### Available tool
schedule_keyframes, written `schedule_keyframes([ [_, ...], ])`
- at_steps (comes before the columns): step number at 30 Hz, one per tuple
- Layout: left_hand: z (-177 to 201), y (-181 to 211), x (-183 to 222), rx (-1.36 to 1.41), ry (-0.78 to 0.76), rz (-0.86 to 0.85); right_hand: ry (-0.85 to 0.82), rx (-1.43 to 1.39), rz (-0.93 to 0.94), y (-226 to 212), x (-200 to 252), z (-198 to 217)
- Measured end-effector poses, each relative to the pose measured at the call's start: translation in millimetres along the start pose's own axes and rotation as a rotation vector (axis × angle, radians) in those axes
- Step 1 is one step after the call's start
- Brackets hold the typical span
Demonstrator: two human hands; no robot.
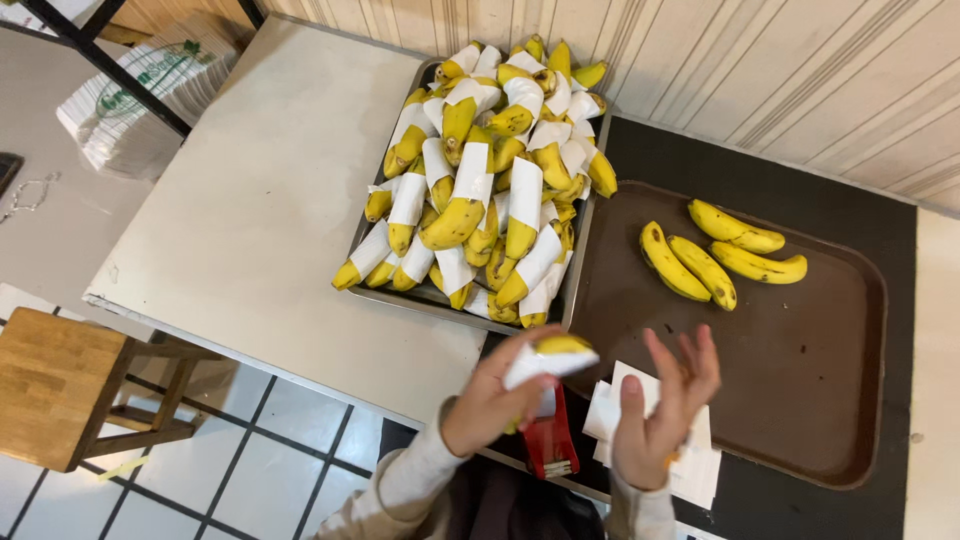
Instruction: The person wraps individual bananas in white paper and secures them with adhesive tape from a red dispenser.
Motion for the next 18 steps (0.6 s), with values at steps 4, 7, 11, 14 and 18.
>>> schedule_keyframes([
  [4,47,-9,6,0.073,0.226,-0.061,0.090,0.082,-0.115,26,16,28],
  [7,76,28,9,-0.272,0.634,-0.096,0.145,0.123,-0.136,38,27,47],
  [11,115,40,10,-0.547,0.900,-0.242,0.183,0.148,-0.379,52,42,63],
  [14,151,3,-5,-0.922,0.748,-0.253,0.153,0.122,-0.331,61,47,67],
  [18,152,-32,-22,-1.672,0.764,-0.185,0.052,0.128,-0.234,56,46,55],
])
Point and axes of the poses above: each hand's wrist, its own x-axis away from the middle knuckle, its own z-axis out of the back of the hand, y = z × x, the point moved 5 cm from there along -x, towards the middle knuckle
